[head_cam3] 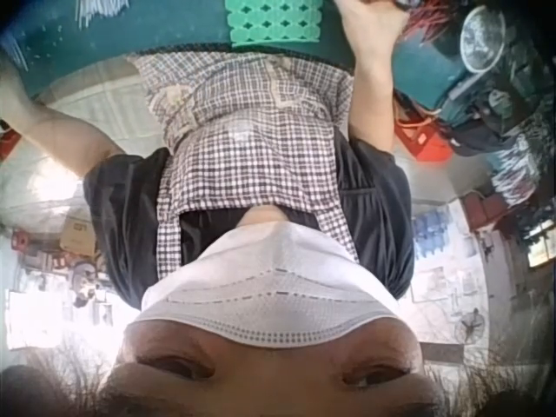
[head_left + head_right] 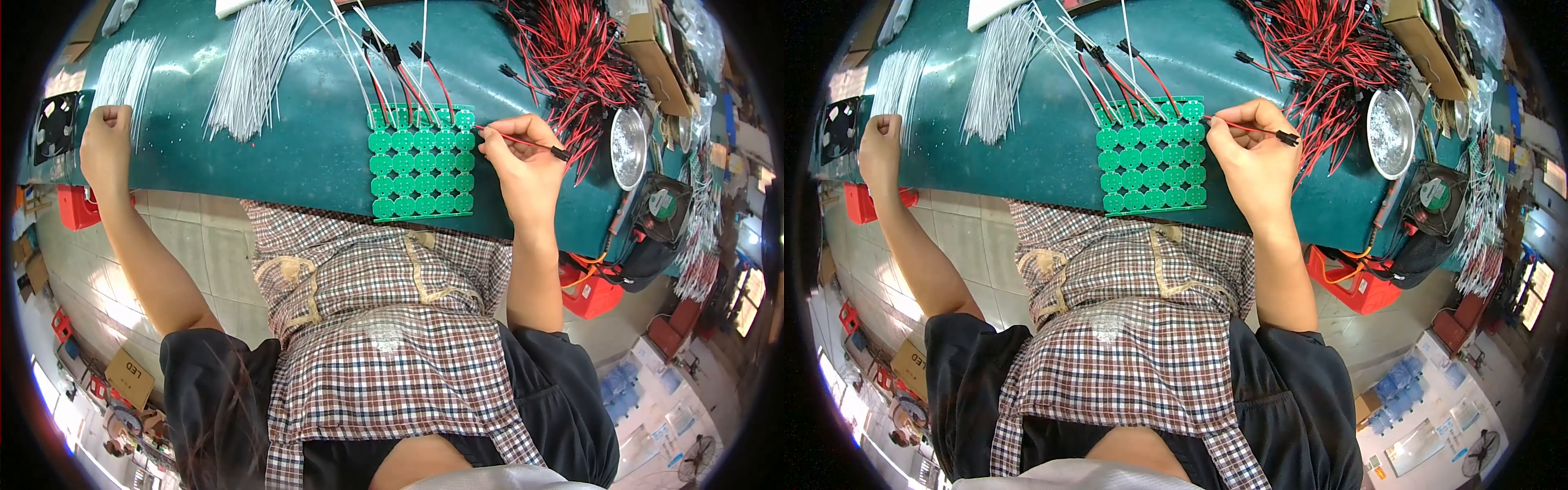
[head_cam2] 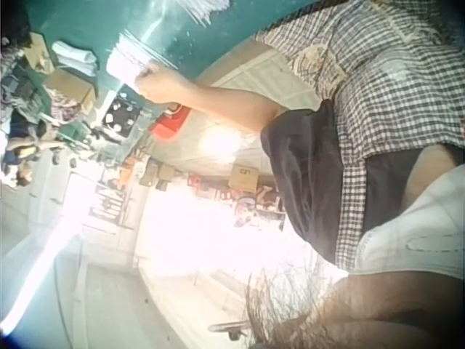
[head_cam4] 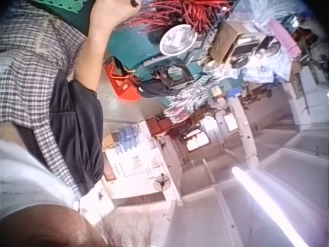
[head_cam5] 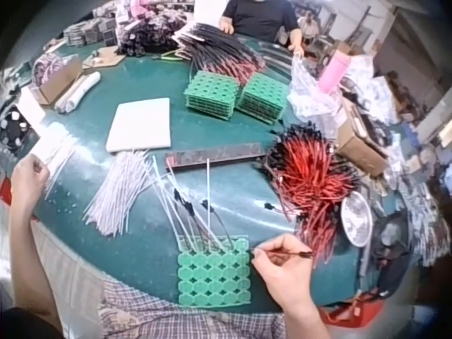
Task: Inserting wires into small green plastic LED housing components on a factory assembly line.
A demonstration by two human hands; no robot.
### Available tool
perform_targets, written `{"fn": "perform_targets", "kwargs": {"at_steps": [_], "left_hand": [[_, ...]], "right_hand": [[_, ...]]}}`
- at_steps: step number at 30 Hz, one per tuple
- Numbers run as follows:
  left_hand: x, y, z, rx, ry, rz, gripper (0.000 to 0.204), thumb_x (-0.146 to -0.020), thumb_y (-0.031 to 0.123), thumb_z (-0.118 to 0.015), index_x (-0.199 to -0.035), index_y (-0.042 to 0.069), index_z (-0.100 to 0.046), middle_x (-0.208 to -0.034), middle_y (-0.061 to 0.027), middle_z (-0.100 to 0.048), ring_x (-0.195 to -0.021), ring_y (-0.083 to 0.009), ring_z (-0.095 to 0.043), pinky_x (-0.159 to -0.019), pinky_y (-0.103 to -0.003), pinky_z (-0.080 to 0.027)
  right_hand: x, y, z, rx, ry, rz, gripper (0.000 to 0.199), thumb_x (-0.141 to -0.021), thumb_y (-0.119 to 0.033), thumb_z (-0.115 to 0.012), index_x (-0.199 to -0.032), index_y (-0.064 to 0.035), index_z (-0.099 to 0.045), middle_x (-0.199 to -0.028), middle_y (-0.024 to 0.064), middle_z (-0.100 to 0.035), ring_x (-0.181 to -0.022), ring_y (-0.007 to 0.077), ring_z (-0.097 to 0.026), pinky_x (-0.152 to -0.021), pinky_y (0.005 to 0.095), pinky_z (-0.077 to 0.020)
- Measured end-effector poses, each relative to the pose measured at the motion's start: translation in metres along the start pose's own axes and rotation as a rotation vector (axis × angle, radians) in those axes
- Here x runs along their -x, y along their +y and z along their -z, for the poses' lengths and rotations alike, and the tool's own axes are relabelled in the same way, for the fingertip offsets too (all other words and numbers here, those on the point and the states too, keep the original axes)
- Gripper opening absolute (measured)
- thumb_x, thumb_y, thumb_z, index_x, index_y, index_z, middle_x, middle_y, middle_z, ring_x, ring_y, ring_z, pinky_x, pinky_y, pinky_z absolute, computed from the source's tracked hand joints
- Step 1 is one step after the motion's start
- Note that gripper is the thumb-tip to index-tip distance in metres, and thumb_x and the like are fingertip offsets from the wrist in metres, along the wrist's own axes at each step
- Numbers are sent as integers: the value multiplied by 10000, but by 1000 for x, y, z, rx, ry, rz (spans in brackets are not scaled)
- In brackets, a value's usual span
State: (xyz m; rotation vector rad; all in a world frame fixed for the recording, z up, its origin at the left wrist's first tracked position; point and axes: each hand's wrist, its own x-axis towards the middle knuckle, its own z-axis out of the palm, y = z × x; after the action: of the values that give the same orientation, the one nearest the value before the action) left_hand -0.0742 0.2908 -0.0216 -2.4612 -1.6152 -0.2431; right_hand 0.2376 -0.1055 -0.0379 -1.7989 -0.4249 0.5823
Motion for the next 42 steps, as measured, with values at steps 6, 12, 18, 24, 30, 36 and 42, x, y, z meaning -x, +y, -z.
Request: {"fn": "perform_targets", "kwargs": {"at_steps": [6,12,18,24,30,36,42], "left_hand": [[34,86,17,687,-333,-8,295,-882,242,-708,-1040,-7,-705,-848,-70,-715,-749,-123,-639,-711,-265,-502],[40,104,14,758,-508,-53,262,-880,195,-727,-958,-53,-686,-768,-32,-670,-664,-85,-577,-626,-250,-478],[39,94,4,758,-495,-100,247,-894,191,-693,-922,-53,-670,-733,-29,-640,-658,-91,-550,-624,-260,-454],[44,97,25,710,-441,-77,238,-898,194,-690,-961,-35,-673,-794,-34,-667,-683,-92,-579,-645,-251,-467],[55,100,56,939,-560,82,235,-928,198,-684,-1058,2,-676,-877,-14,-685,-728,-59,-613,-670,-215,-505],[92,124,70,1209,-566,54,148,-964,97,-644,-1082,11,-669,-967,-29,-678,-804,-68,-629,-706,-203,-507],[141,168,66,1135,-534,-160,97,-946,-19,-618,-1038,-31,-646,-998,-66,-678,-884,-129,-686,-736,-240,-545]], "right_hand": [[0,-5,-1,123,18,41,81,-835,3,-709,-878,21,-642,-828,48,-677,-713,89,-648,-664,222,-527],[-2,-23,-5,338,-52,198,74,-828,31,-672,-899,21,-658,-827,18,-672,-738,58,-612,-647,210,-490],[-10,-36,-3,537,-144,330,112,-823,29,-683,-934,37,-693,-818,43,-689,-708,66,-613,-641,210,-489],[-17,-34,3,531,-215,278,96,-831,-6,-742,-910,43,-722,-839,66,-718,-659,72,-616,-634,223,-505],[-22,-33,2,501,-257,235,142,-838,-38,-752,-940,55,-717,-824,48,-711,-685,60,-611,-644,224,-499],[-22,-33,7,446,-260,213,175,-837,-79,-748,-960,44,-723,-803,109,-715,-669,132,-666,-633,271,-533],[-26,-25,8,395,-262,189,168,-854,-83,-742,-965,42,-724,-787,98,-718,-675,116,-656,-641,265,-531]]}}
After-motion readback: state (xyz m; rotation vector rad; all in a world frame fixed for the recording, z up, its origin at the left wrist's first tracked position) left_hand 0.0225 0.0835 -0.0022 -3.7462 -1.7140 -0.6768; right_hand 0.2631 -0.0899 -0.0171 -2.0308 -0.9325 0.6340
